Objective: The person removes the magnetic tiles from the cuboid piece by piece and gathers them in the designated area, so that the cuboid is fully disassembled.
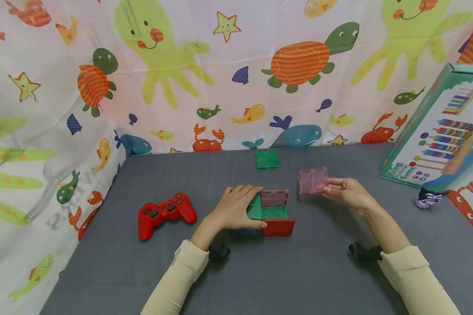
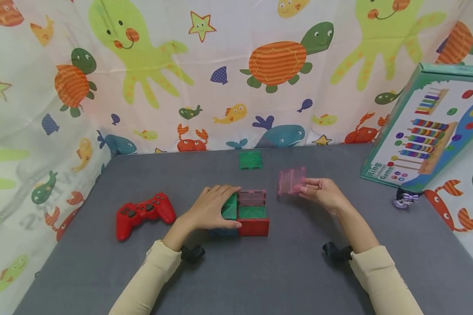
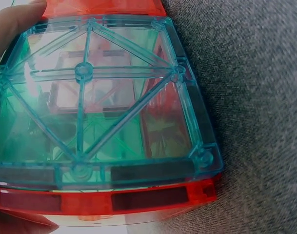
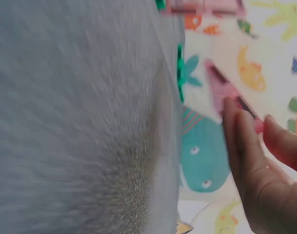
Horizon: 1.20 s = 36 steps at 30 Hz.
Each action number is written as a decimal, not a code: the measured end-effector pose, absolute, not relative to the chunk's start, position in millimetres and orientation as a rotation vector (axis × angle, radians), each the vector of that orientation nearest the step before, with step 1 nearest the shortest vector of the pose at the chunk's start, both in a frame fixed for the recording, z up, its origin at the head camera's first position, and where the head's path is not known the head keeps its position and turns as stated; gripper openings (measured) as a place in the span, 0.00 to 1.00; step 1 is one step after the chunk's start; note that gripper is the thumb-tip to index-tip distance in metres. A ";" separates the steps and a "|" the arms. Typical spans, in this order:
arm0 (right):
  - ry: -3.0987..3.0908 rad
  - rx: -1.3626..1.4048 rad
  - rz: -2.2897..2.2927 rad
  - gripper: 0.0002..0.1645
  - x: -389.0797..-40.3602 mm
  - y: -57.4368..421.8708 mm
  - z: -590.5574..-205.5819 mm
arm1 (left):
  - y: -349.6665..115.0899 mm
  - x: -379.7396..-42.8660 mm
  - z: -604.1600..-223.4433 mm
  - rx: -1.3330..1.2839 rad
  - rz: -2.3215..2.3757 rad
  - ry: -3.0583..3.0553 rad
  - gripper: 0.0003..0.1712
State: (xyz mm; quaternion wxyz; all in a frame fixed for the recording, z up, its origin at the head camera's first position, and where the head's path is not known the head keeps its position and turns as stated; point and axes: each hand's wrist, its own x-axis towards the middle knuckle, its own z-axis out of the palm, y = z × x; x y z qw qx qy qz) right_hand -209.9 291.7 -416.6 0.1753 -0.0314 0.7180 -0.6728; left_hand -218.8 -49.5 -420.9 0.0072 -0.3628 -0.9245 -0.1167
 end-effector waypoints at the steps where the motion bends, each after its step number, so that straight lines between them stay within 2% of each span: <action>1: 2.030 -0.051 -1.937 0.38 -216.6 292.5 -415.5 | -50.0 -219.1 -420.9 -1.134 -0.362 -2.890 0.55; 10: 1.872 0.143 -2.100 0.34 -282.2 290.6 -426.6 | -52.3 -220.7 -420.6 -1.138 -0.343 -2.895 0.55; 17: 1.774 0.294 -2.118 0.34 -312.8 280.0 -439.0 | -52.7 -220.4 -421.1 -1.146 -0.344 -2.885 0.55; 26: 2.147 0.378 -1.879 0.26 -321.5 268.3 -442.1 | -52.5 -217.7 -417.9 -1.162 -0.331 -2.882 0.55; 32: 2.245 0.409 -1.798 0.26 -321.4 266.3 -440.5 | -53.3 -218.9 -419.3 -1.164 -0.349 -2.882 0.55; 36: 2.287 0.332 -1.741 0.25 -315.7 267.3 -441.1 | -54.4 -221.0 -420.5 -1.158 -0.375 -2.899 0.55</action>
